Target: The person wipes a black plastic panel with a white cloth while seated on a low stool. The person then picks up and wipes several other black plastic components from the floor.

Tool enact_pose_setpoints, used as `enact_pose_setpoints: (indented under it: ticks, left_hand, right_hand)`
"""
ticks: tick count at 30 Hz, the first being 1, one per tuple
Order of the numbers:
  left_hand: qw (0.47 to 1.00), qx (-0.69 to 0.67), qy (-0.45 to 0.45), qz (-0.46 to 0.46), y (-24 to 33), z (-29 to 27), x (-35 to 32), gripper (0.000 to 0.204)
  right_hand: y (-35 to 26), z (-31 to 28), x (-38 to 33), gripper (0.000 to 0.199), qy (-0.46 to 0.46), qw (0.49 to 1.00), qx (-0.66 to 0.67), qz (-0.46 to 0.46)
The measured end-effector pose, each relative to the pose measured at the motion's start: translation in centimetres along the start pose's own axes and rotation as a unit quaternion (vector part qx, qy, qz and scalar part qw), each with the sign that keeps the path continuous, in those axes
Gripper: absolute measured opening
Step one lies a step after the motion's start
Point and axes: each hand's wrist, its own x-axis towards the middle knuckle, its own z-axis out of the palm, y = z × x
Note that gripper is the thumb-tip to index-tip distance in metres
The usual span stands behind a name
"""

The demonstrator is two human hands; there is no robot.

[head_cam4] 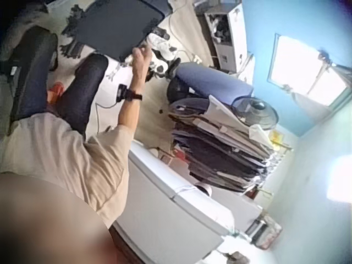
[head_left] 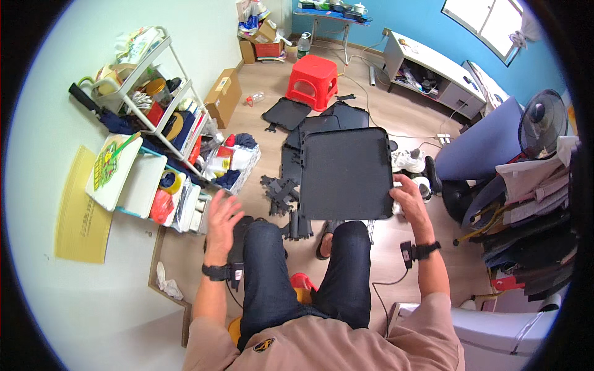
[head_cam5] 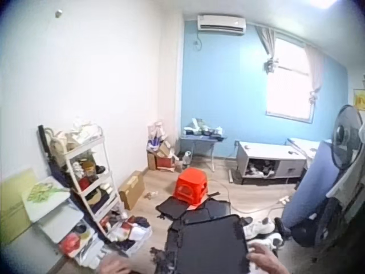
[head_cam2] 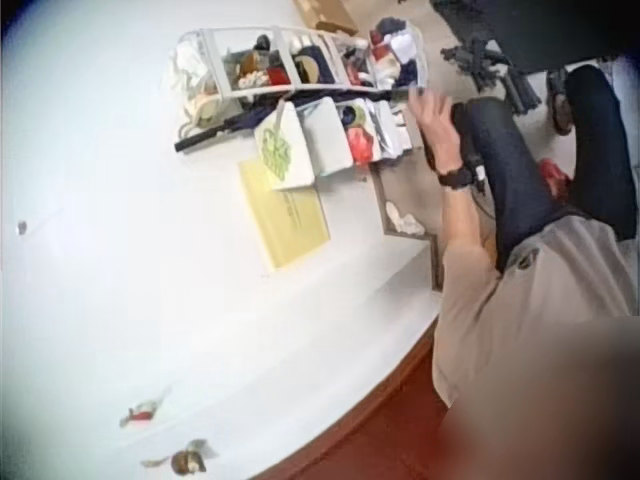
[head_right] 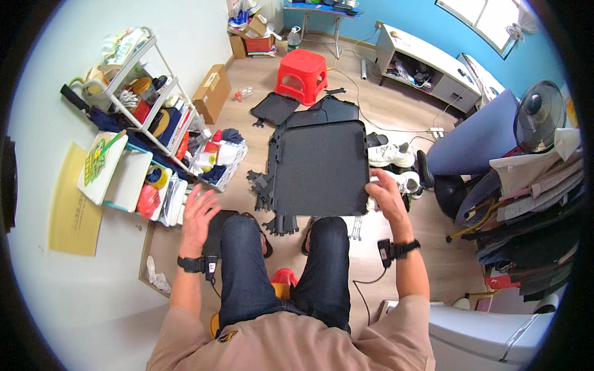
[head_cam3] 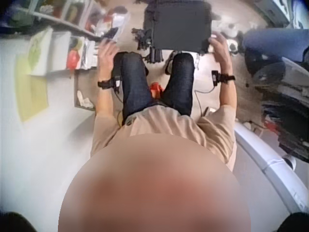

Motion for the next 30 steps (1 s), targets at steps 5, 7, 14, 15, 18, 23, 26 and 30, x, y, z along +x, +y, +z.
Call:
enact_pose_setpoints:
  ticks: [5,7,14,15,18,23,26,30]
  left_hand:
    - [0.962,-0.092,-0.222,-0.131,-1.2,8.8,-5.4,0.083]
    - [0.965,-0.097,-0.22,-0.1,-3.9,11.5,-8.0,0.088]
    - [0.977,0.038,-0.16,-0.135,-8.9,10.3,-11.8,0.07]
    - [0.976,0.022,-0.167,-0.137,-9.2,9.8,-11.7,0.069]
    - [0.971,-0.025,-0.169,-0.165,-9.7,8.7,-11.5,0.069]
    - [0.966,-0.095,-0.142,-0.193,-10.3,7.9,-11.7,0.079]
    - [0.961,-0.126,-0.116,-0.217,-10.5,7.3,-12.1,0.083]
    - [0.944,-0.163,-0.114,-0.262,-10.5,6.4,-12.6,0.086]
  right_hand:
    - [2.2,0.4,-11.3,0.036,-0.019,0.992,0.119,0.031]
    - [4.3,1.3,-14.7,0.035,-0.011,0.989,0.104,0.1]
    - [9.8,2.6,-22.4,0.032,-0.018,0.971,0.13,0.202]
    - [10.5,2.5,-22.8,0.028,0.008,0.977,0.107,0.184]
    - [12.1,1.3,-23.0,0.034,0.132,0.96,0.168,0.179]
    - [9.6,1.0,-22.5,0.05,0.146,0.933,0.325,0.044]
    - [6.5,5.4,-21.0,0.049,0.09,0.942,0.323,0.026]
    - [2.8,11.1,-18.5,0.037,-0.005,0.961,0.262,0.089]
